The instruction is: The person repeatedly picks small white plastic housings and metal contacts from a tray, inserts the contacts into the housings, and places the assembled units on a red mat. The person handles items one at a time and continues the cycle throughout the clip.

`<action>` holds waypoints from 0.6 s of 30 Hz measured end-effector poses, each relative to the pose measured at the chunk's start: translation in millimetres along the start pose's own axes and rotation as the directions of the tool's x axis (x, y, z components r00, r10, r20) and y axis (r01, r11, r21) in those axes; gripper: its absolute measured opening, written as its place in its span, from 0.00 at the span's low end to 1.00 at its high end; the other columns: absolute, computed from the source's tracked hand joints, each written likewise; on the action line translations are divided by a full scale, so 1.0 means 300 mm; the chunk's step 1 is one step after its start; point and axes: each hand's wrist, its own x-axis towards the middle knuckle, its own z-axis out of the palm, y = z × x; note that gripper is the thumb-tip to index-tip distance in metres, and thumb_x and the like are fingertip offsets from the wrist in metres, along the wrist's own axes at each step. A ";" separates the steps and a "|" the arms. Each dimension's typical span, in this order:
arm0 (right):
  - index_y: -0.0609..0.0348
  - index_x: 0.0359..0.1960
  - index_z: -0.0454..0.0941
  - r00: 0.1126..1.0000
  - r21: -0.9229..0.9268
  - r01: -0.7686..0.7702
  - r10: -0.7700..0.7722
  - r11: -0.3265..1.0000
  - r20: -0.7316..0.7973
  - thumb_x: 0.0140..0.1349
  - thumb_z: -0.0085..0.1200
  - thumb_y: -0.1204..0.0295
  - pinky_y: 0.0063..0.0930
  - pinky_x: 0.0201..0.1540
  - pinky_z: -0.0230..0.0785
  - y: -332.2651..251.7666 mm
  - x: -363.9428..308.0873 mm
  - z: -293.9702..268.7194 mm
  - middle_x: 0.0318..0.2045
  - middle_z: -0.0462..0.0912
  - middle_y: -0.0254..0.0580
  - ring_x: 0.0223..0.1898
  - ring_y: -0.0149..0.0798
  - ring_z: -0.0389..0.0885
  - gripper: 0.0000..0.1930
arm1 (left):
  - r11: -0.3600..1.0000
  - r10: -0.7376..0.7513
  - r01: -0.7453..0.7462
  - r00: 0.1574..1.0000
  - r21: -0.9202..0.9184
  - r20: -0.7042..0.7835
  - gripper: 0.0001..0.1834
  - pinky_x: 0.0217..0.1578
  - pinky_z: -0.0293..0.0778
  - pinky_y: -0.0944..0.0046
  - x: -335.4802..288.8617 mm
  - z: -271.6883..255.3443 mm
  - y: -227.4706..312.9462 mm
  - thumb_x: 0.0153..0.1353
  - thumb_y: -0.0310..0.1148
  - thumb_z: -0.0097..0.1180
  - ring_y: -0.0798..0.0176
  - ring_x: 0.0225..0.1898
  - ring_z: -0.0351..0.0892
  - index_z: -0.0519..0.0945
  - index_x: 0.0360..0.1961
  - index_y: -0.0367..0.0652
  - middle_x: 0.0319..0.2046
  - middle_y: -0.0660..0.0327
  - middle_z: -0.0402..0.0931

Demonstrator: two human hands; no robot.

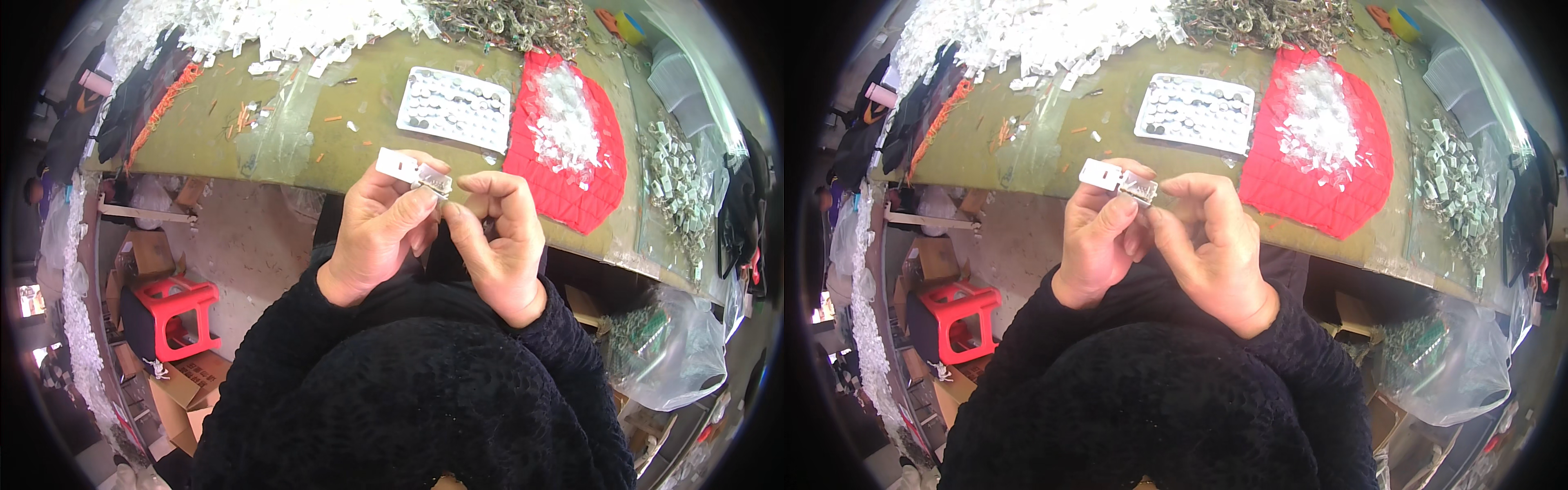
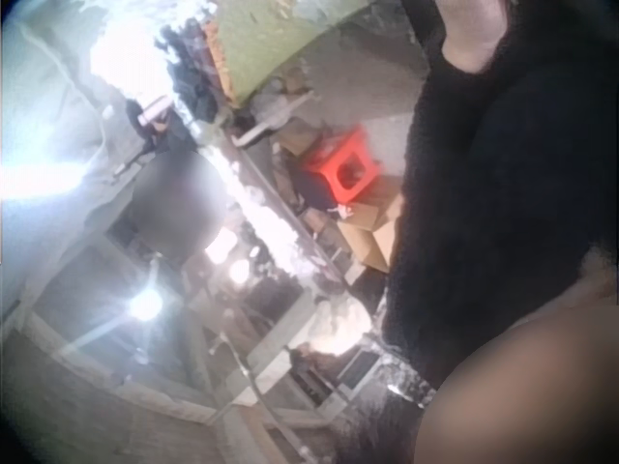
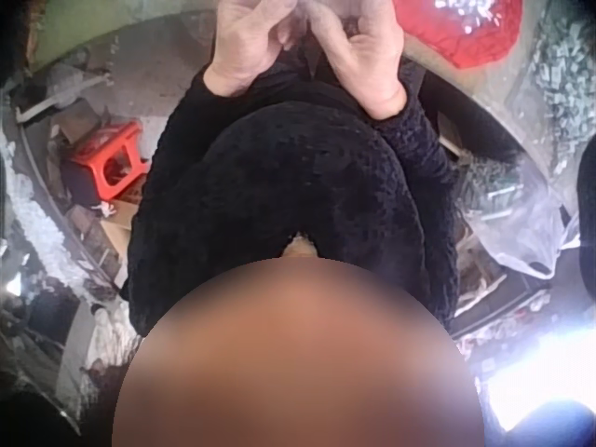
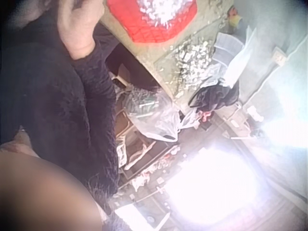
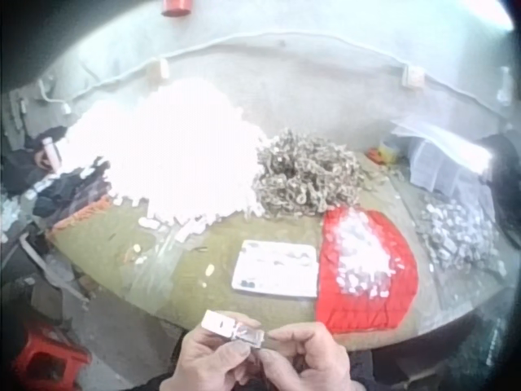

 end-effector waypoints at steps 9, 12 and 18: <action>0.61 0.32 0.75 0.995 -0.304 0.063 -0.084 0.951 -0.053 0.58 0.59 0.81 0.20 0.20 0.61 0.011 0.001 -0.032 0.16 0.73 0.31 0.17 0.20 0.68 0.05 | 0.994 0.012 0.001 0.993 0.106 -0.121 0.10 0.19 0.62 0.76 -0.017 0.064 -0.009 0.66 0.23 0.50 0.79 0.21 0.66 0.74 0.48 0.40 0.29 0.68 0.73; 0.61 0.32 0.75 0.991 -0.263 0.098 -0.119 0.960 -0.065 0.58 0.58 0.81 0.18 0.20 0.61 0.015 0.010 -0.037 0.16 0.73 0.30 0.17 0.19 0.68 0.04 | 0.980 0.033 -0.005 0.990 0.197 -0.138 0.10 0.19 0.62 0.76 -0.016 0.076 -0.011 0.66 0.22 0.50 0.80 0.20 0.65 0.75 0.47 0.40 0.29 0.68 0.73; 0.63 0.33 0.74 0.913 0.206 -0.406 0.405 0.891 0.048 0.63 0.53 0.77 0.17 0.17 0.57 0.015 0.015 -0.063 0.18 0.75 0.29 0.16 0.20 0.68 0.03 | 0.990 -0.081 0.091 0.992 0.105 -0.097 0.11 0.18 0.62 0.73 -0.013 0.061 -0.012 0.66 0.24 0.47 0.77 0.19 0.64 0.74 0.49 0.38 0.27 0.66 0.72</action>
